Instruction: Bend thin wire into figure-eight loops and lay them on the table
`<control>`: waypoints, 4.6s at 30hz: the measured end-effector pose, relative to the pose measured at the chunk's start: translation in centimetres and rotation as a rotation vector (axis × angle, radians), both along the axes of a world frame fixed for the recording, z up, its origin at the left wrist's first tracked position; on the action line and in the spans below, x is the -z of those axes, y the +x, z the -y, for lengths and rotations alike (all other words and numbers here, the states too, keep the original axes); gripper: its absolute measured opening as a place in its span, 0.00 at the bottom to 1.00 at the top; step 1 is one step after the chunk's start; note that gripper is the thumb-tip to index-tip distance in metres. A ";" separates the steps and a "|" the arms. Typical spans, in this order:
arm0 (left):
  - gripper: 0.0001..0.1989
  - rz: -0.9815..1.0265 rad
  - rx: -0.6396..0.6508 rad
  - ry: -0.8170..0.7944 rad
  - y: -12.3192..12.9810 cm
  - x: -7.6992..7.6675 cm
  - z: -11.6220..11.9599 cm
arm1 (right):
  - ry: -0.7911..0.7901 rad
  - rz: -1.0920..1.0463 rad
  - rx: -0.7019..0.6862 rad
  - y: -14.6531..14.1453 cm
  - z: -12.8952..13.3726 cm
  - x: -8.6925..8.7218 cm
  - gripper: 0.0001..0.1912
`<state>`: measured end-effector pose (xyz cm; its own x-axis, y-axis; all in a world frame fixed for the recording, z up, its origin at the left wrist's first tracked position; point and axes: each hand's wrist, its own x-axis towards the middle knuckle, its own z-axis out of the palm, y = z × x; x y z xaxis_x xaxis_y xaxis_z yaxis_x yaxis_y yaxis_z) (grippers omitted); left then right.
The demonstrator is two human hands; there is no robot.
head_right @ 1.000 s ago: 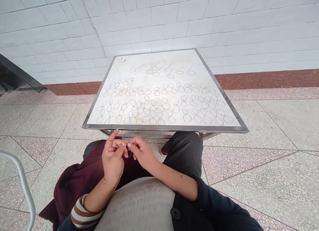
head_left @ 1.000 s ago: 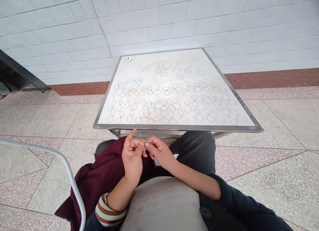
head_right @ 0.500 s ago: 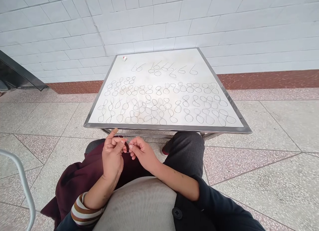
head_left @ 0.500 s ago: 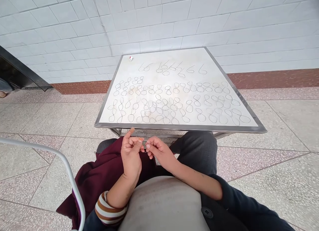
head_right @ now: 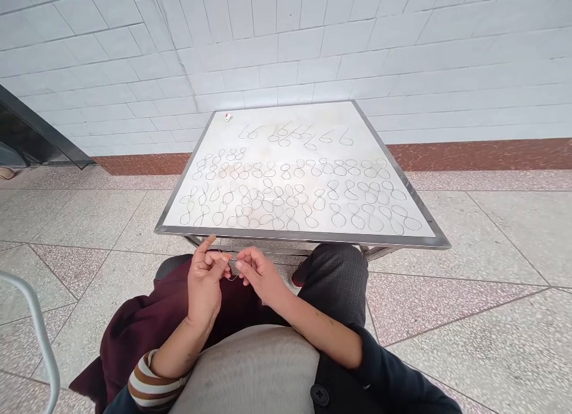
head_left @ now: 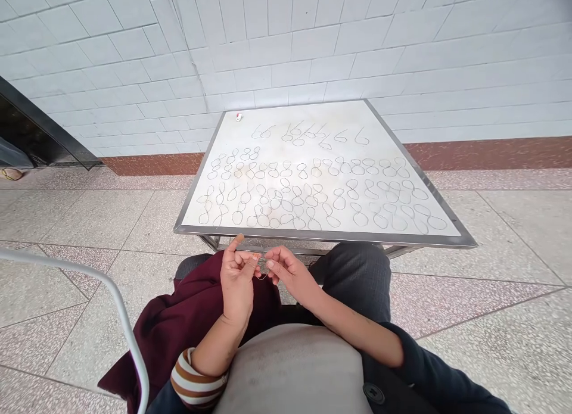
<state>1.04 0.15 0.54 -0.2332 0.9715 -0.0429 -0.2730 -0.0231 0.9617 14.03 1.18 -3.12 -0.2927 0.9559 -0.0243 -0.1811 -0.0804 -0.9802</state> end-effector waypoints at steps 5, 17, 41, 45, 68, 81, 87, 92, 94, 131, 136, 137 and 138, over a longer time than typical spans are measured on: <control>0.28 -0.152 0.161 -0.039 0.5 -0.4 0.4 | 0.077 0.021 0.124 1.1 -0.7 -1.1 0.12; 0.26 -0.159 0.230 -0.060 1.3 -0.6 0.7 | 0.233 0.176 0.312 1.6 -0.6 -1.6 0.07; 0.24 0.087 0.178 -0.204 0.7 -0.9 0.6 | 0.168 0.174 0.239 2.3 -0.9 -2.2 0.10; 0.24 0.166 0.114 -0.215 0.4 -0.9 0.4 | 0.222 0.221 0.172 2.7 -0.4 -1.5 0.11; 0.23 -0.123 0.101 -0.030 0.2 -0.5 0.4 | 0.251 0.203 0.178 1.7 0.0 -0.6 0.03; 0.23 -0.122 0.127 -0.027 0.3 -0.3 0.5 | 0.283 0.248 0.202 1.4 0.0 -0.2 0.02; 0.22 -0.150 0.097 -0.029 0.3 -0.4 0.4 | 0.312 0.296 0.196 1.3 0.1 -0.2 0.02; 0.22 -0.030 0.028 -0.010 0.4 -0.2 0.3 | 0.177 0.164 0.068 0.8 0.5 0.2 0.05; 0.23 0.029 0.017 -0.019 0.5 0.0 0.3 | 0.157 0.161 0.046 0.5 0.6 0.3 0.05; 0.28 0.157 0.010 -0.102 0.6 1.1 0.1 | 0.596 0.625 0.151 0.9 0.1 0.2 0.09; 0.27 0.136 0.001 -0.094 0.8 0.9 0.1 | 0.560 0.598 0.157 0.8 0.3 0.1 0.08; 0.27 0.142 -0.006 -0.097 0.9 0.8 0.1 | 0.540 0.587 0.158 0.7 0.3 0.1 0.08; 0.27 0.150 -0.014 -0.101 0.9 0.6 0.2 | 0.517 0.579 0.154 0.7 0.4 0.0 0.07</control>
